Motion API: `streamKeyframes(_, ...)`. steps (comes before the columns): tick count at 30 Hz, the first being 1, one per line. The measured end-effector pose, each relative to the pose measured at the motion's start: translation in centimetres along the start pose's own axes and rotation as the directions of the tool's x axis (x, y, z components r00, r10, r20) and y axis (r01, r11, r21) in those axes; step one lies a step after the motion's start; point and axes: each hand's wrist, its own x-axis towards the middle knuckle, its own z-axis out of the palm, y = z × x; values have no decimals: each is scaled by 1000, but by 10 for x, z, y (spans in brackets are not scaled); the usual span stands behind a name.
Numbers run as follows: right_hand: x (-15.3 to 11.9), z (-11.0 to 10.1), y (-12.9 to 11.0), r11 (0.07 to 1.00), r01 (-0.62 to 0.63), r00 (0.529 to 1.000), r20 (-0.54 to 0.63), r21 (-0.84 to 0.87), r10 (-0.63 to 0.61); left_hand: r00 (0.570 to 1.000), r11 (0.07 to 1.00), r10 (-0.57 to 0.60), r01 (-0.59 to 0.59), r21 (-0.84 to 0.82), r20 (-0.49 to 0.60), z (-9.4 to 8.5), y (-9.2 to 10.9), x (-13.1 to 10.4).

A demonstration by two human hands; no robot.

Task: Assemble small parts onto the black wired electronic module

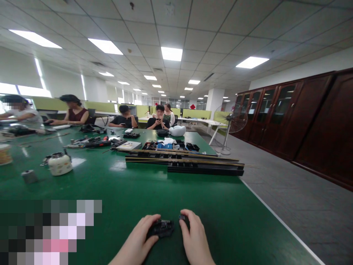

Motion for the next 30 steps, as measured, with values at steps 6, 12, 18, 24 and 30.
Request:
streamKeyframes(6, 8, -14, 10, 995, -98, 989, -115, -30, 94, 999, 999, -31, 31, -14, 40, -1, 1, -1)
streamKeyframes(12, 10, -19, 12, 993, -116, 973, -196, 30, 120, 997, 998, -57, 57, -15, 48, -3, 5, -1)
streamKeyframes(18, 6, -17, 4, 1000, -7, 990, -142, 22, 10, 999, 1000, -21, 21, -20, 29, -4, 6, -1)
streamKeyframes(24, 0, -9, -12, 992, 124, 979, 164, 15, -125, 1000, 1000, 9, -9, -19, 10, -1, 2, -2)
streamKeyframes(30, -4, -4, -28, 962, 256, 946, 181, 89, -269, 1000, 1000, 19, -19, 13, 17, 1, -2, -2)
